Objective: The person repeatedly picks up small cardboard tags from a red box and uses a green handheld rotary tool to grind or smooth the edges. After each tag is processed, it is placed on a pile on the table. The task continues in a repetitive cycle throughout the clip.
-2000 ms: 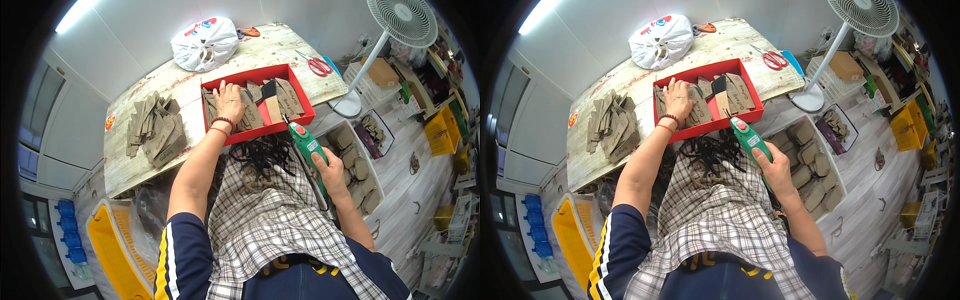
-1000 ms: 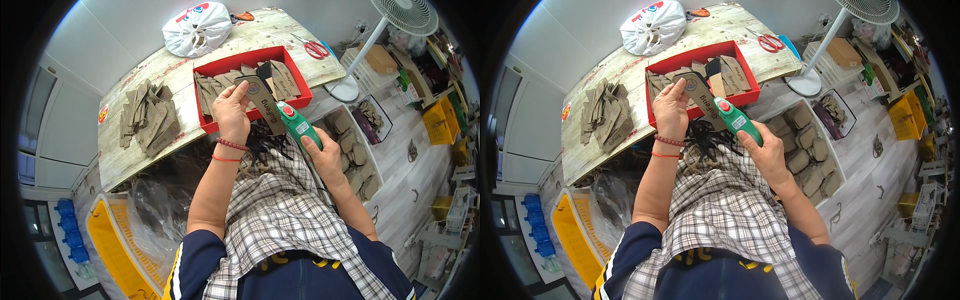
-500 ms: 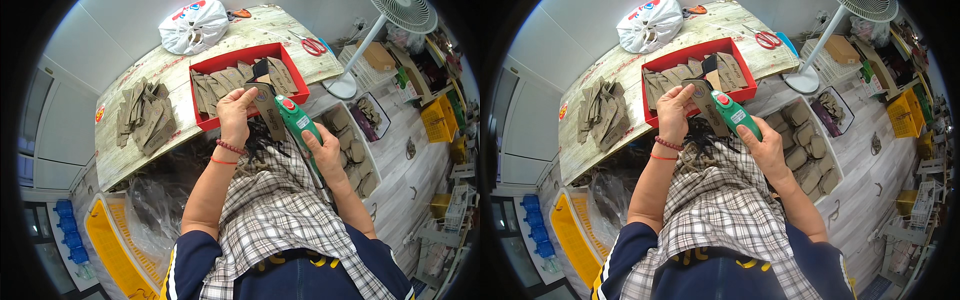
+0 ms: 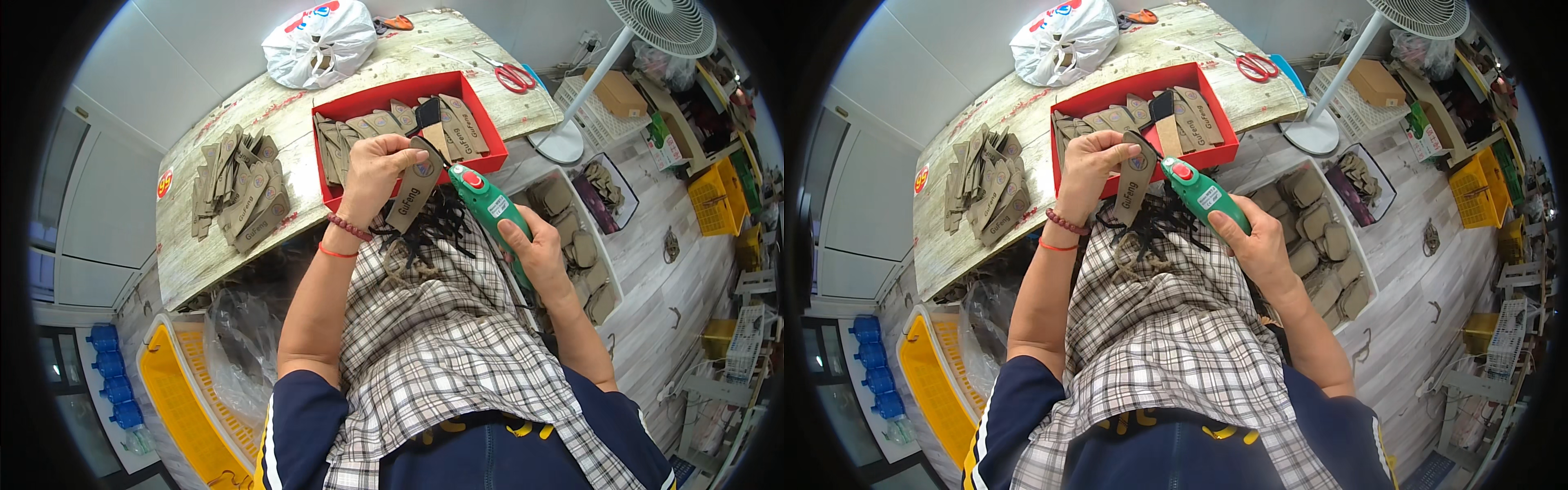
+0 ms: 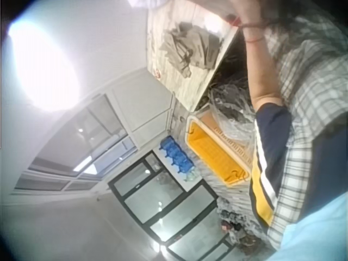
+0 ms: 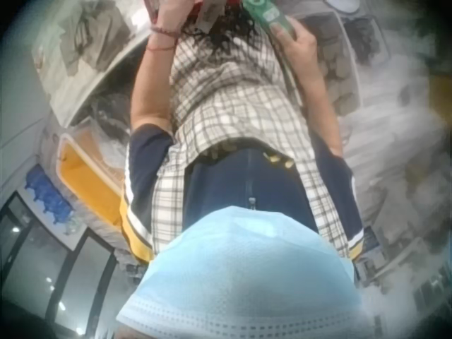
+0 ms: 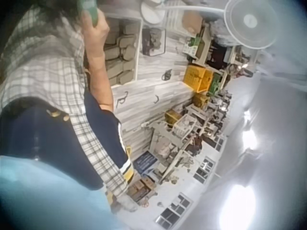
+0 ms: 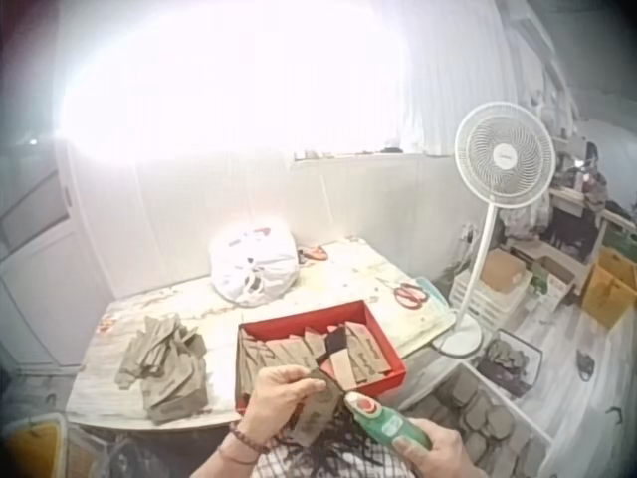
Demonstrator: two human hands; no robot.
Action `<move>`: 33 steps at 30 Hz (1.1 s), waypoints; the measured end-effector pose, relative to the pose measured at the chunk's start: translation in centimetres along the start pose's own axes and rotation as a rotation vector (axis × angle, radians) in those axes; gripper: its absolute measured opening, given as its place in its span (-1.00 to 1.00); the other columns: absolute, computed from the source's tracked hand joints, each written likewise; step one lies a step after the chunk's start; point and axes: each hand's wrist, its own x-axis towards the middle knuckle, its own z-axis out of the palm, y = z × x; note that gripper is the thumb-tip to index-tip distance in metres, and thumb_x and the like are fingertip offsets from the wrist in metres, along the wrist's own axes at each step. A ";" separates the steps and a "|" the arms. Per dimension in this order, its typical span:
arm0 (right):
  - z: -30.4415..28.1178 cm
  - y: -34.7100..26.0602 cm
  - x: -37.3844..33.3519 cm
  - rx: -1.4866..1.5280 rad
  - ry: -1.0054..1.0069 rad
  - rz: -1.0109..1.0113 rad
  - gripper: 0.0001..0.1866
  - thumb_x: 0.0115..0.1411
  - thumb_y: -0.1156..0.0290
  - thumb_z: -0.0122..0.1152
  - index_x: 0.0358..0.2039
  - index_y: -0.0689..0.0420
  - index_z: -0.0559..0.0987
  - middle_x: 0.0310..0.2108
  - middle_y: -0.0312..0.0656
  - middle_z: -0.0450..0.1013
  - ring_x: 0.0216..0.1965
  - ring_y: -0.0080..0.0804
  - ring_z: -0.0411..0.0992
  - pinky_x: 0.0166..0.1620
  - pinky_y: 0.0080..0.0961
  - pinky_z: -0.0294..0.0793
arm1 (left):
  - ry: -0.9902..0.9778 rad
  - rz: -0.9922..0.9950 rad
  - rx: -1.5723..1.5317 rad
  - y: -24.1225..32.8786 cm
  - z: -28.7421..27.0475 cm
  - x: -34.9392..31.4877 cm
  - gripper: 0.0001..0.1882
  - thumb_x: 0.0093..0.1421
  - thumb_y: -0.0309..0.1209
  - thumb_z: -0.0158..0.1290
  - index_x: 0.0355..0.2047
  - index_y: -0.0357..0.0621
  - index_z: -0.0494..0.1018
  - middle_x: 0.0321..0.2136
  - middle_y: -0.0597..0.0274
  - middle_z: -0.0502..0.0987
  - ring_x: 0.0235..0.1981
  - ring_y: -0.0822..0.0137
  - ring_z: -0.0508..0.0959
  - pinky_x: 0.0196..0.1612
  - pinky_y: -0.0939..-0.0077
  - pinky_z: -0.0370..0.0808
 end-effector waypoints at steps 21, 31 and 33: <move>0.8 -0.9 0.6 0.055 -0.048 -0.037 -0.57 0.24 0.12 0.22 -0.11 0.25 0.54 -0.55 -0.40 0.37 -0.59 -0.73 0.26 -0.53 -0.71 0.25 | -0.310 -0.025 0.346 2.8 -0.7 -0.4 -0.91 0.03 -0.53 0.24 -0.46 -0.32 0.58 -0.54 0.38 0.56 -0.52 0.61 0.46 -0.43 0.69 0.39; -0.2 1.1 0.4 0.075 0.023 0.025 -0.57 0.25 0.09 0.19 -0.15 0.26 0.55 -0.56 -0.39 0.36 -0.59 -0.70 0.29 -0.55 -0.67 0.30 | 0.210 -0.122 1.283 0.7 -22.2 -0.6 -0.69 -0.01 -0.36 0.27 -0.22 -0.15 0.58 -0.23 0.03 0.57 -0.22 0.26 0.56 -0.20 0.44 0.46; 0.0 1.6 0.2 0.088 0.038 0.037 -0.56 0.24 0.07 0.19 -0.17 0.26 0.55 -0.57 -0.38 0.36 -0.59 -0.69 0.29 -0.54 -0.67 0.30 | 0.253 0.043 1.683 0.3 -18.5 1.1 -0.53 -0.03 -0.23 0.29 -0.08 -0.04 0.55 0.01 -0.05 0.45 0.08 0.08 0.40 0.05 0.22 0.35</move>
